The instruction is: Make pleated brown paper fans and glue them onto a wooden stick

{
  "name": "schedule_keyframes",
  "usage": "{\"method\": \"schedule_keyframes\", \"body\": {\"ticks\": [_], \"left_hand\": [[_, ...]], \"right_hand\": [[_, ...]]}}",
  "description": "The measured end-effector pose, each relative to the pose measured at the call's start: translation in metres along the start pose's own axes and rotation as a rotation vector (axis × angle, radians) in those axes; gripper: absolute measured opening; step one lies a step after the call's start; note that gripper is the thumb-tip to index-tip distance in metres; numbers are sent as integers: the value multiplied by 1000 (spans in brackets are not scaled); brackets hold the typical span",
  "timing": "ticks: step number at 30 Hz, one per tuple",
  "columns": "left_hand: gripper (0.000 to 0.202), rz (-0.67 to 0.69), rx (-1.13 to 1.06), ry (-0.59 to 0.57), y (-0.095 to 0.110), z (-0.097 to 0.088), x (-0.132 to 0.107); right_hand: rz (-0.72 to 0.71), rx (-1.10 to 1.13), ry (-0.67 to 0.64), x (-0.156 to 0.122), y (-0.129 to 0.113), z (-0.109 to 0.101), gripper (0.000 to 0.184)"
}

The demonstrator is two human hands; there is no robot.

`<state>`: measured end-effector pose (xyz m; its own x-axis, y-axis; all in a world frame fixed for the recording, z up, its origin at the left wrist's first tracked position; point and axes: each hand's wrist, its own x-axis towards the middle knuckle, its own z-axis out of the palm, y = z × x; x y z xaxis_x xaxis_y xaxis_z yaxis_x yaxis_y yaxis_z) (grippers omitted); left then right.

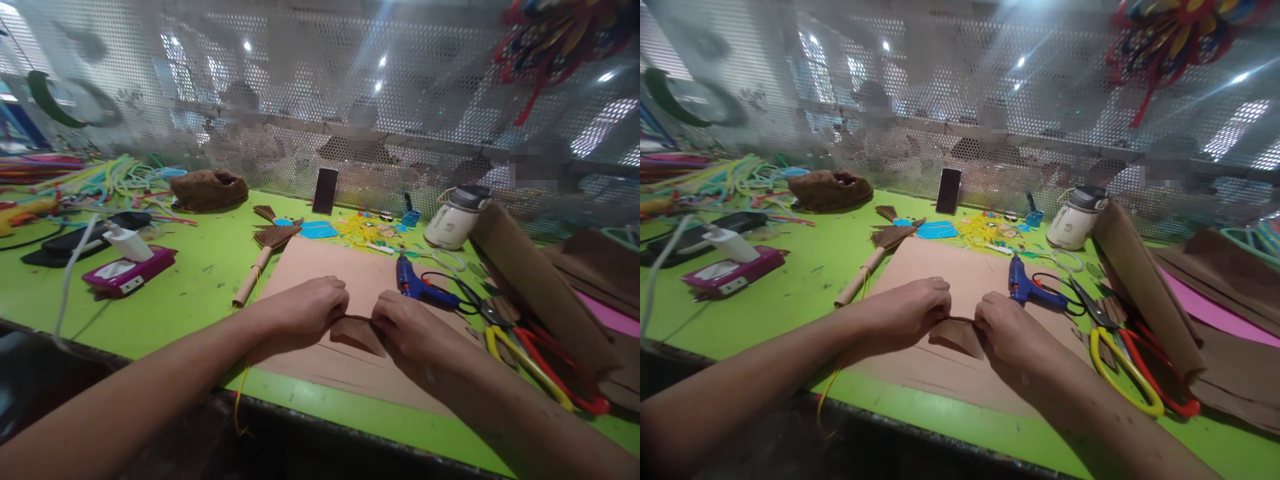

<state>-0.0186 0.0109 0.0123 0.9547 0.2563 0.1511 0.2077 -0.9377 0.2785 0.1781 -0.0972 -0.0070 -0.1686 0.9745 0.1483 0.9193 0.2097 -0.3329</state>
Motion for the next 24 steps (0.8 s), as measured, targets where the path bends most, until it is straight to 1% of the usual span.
{"method": "schedule_keyframes", "body": {"ticks": [3, 6, 10, 13, 19, 22, 24], "left_hand": [[16, -23, -11, -3, 2, -2, -2], [16, -24, 9, 2, 4, -3, -3], [17, 14, 63, 3, 6, -4, -3], [16, 46, 112, 21, 8, -3, -2], [11, 100, 186, 69, 15, 1, -2], [12, 82, 170, 62, 15, 1, -2], [12, 27, 94, 38, 12, -1, 1]], "right_hand": [[-12, 12, -15, -3, 3, 0, 16], [-47, 26, 0, -7, 3, 1, 16], [-78, 0, 71, -15, -8, -2, 15], [-96, -38, 70, -19, -13, -4, 16], [-174, -110, 78, -19, -7, 3, 14], [-200, -148, 86, -19, -5, 7, 15], [-211, -182, 82, -20, -5, 9, 16]]}}
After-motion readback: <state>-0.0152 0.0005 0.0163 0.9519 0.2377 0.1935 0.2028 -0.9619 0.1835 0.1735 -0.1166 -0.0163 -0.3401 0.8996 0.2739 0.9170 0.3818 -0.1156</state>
